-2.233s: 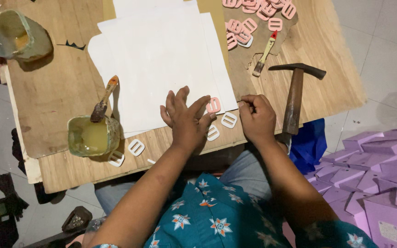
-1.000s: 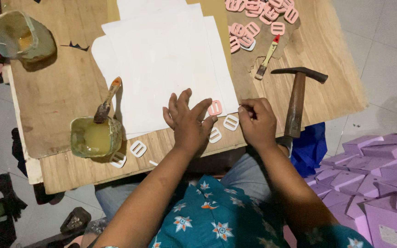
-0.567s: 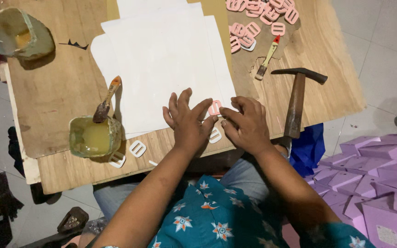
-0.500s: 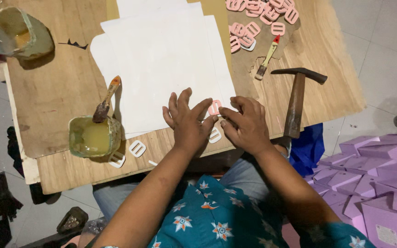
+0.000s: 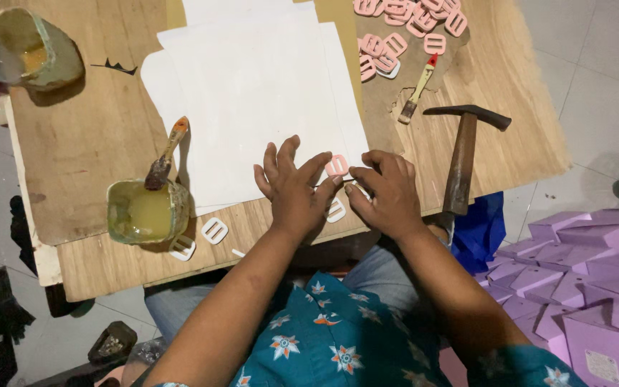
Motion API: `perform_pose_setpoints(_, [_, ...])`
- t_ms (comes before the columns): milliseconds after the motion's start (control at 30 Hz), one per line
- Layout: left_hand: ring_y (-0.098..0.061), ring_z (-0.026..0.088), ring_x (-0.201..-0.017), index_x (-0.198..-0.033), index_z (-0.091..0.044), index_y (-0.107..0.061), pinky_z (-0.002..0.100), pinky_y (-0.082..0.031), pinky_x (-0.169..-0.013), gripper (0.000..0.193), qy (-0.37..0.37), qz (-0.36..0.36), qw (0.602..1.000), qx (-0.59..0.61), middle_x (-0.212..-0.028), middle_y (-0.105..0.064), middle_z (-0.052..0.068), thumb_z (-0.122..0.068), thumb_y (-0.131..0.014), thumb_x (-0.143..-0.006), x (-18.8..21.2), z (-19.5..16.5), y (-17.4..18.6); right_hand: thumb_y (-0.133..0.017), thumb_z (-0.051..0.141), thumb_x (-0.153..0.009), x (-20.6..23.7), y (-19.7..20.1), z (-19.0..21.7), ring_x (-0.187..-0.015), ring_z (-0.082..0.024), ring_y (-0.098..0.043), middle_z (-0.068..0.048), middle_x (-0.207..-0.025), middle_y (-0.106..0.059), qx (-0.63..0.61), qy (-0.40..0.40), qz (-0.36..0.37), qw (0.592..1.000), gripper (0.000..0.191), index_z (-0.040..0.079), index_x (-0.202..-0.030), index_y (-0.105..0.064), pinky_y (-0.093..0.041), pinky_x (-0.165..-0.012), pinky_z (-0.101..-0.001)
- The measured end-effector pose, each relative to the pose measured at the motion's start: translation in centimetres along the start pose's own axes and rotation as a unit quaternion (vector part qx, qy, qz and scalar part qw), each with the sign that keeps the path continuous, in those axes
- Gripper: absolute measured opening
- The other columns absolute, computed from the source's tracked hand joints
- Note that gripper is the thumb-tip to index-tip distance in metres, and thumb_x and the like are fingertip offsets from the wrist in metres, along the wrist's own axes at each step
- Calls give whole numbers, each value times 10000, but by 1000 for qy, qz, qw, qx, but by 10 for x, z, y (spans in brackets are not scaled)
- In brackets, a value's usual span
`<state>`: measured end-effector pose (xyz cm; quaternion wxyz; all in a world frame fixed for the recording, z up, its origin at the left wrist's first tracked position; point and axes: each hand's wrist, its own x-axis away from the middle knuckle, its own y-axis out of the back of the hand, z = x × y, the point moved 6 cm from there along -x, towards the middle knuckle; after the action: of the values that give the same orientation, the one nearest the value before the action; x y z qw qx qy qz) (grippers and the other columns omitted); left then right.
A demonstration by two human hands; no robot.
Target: The person sits at a workbench and uses a brush to apply paste from a container onto small pink buckle-shaped craft pieces, then places the coated pieces in rows on a white sheet of paper. They repeat this cycle, dipping the brush back into the paste container between pieces.
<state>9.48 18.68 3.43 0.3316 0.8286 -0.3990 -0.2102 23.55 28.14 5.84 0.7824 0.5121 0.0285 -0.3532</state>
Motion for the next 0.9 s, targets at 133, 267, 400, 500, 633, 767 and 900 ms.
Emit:
perform_pose_setpoints(133, [-83,449,-1516,-1204,-289,-743,662,61,-1164,370,8,7,1000,-2,-1553,-356,172,-422,-764,-860,-1,1,0,-779,239,-848,0,-1,-1,-1157,-311,-573,-128,-1182,-625,6,-4,1,1000,261,90,-1059,-738,-391,-1020,-462])
perform_pose_setpoints(267, [-81,443,-1517,-1211,-307,-738,658,63,-1171,394,18,14,1000,0,-1555,-354,164,-398,-781,-830,-2,0,0,-776,234,-851,0,-1,0,-1142,-303,-575,-121,-1173,-626,6,-3,0,1000,261,87,-1064,-740,-395,-1011,-455])
perform_pose_setpoints(400, [-81,434,-1518,-1203,-321,-737,650,67,-1177,396,28,22,999,-2,-1554,-352,150,-372,-799,-814,-2,-1,0,-774,230,-854,-1,0,1,-1138,-300,-576,-117,-1170,-626,9,1,-4,1000,251,93,-1061,-739,-397,-1007,-453])
perform_pose_setpoints(500, [-78,425,-1519,-1196,-323,-741,636,70,-1183,397,35,27,999,-3,-1557,-348,139,-354,-802,-804,-3,-2,0,-774,230,-854,-1,0,0,-1139,-301,-576,-117,-1171,-625,9,5,-8,1000,249,96,-1060,-736,-399,-1005,-453])
perform_pose_setpoints(633, [-78,418,-1518,-1201,-310,-737,629,69,-1183,390,31,22,999,-9,-1561,-344,140,-354,-800,-818,-3,-5,3,-775,232,-860,0,-1,-1,-1136,-294,-578,-112,-1171,-626,6,0,-6,1000,246,102,-1066,-737,-402,-1001,-451])
perform_pose_setpoints(767, [-61,415,-1519,-1218,-309,-726,627,77,-1182,390,46,46,998,-20,-1565,-321,135,-342,-784,-834,-4,-7,2,-773,244,-857,-1,-2,-1,-1142,-298,-576,-115,-1176,-624,10,1,-3,1000,261,101,-1072,-737,-396,-1005,-453])
perform_pose_setpoints(900, [-51,415,-1518,-1256,-300,-704,634,87,-1178,409,51,66,996,-32,-1567,-298,142,-328,-767,-852,-5,-9,4,-774,278,-862,1,-2,0,-1156,-290,-558,-109,-1220,-602,8,-13,11,1000,328,132,-1153,-729,-379,-1048,-464])
